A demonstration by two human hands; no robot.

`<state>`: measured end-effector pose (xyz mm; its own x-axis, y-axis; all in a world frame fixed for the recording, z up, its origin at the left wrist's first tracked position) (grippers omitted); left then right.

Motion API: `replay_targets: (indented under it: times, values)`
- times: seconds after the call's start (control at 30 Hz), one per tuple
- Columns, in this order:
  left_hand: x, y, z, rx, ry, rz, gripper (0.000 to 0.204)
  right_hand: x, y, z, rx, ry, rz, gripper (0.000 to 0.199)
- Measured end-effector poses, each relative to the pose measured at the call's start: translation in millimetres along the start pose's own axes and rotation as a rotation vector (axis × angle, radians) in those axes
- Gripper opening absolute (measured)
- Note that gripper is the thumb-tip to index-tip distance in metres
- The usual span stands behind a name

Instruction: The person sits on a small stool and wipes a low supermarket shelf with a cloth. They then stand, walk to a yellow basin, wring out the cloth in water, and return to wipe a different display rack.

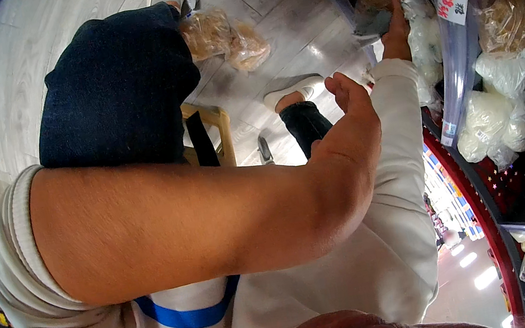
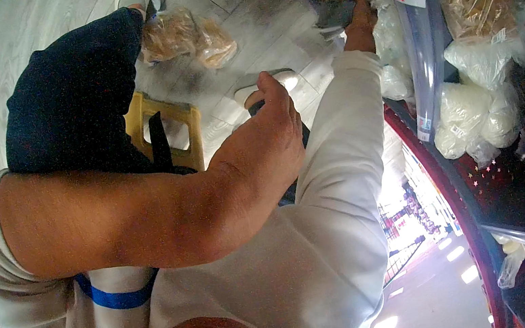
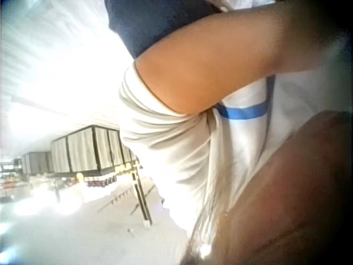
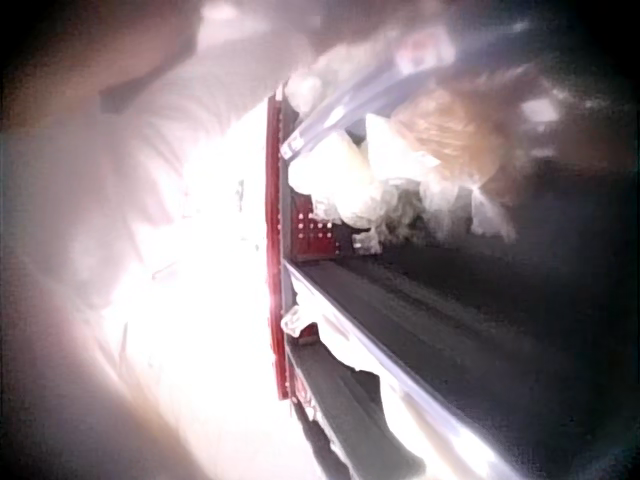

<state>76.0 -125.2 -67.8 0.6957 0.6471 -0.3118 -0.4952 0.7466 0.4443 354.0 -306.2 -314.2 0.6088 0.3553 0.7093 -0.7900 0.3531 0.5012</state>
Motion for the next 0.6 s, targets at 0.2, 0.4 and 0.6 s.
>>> replay_targets:
  times: [0.2, 0.4, 0.6]
  values:
    - [4.8, -1.2, 3.9, 0.0, -0.006, 0.044, 0.047, -6.5, 9.2, 21.7, -0.089, -0.086, 0.115, 0.041]
    - [1.6, 6.7, 7.0, -0.143, 0.009, 0.083, 0.041, -53.3, 61.2, 43.5, 0.042, -0.556, 0.046, 0.024]
    - [11.5, 8.1, 13.3, -0.162, 0.02, 0.124, 0.041, -74.1, 140.1, 27.1, 0.116, -0.296, 0.055, 0.036]
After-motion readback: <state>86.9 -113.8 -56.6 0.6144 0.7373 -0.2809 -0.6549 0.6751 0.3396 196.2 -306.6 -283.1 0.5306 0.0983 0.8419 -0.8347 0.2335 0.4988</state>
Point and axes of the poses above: each hand's wrist, its own y-axis away from the middle knuckle, its own z-axis out of the back of the hand, x = y × z, the point moved 10 cm from there along -y, towards the middle knuckle
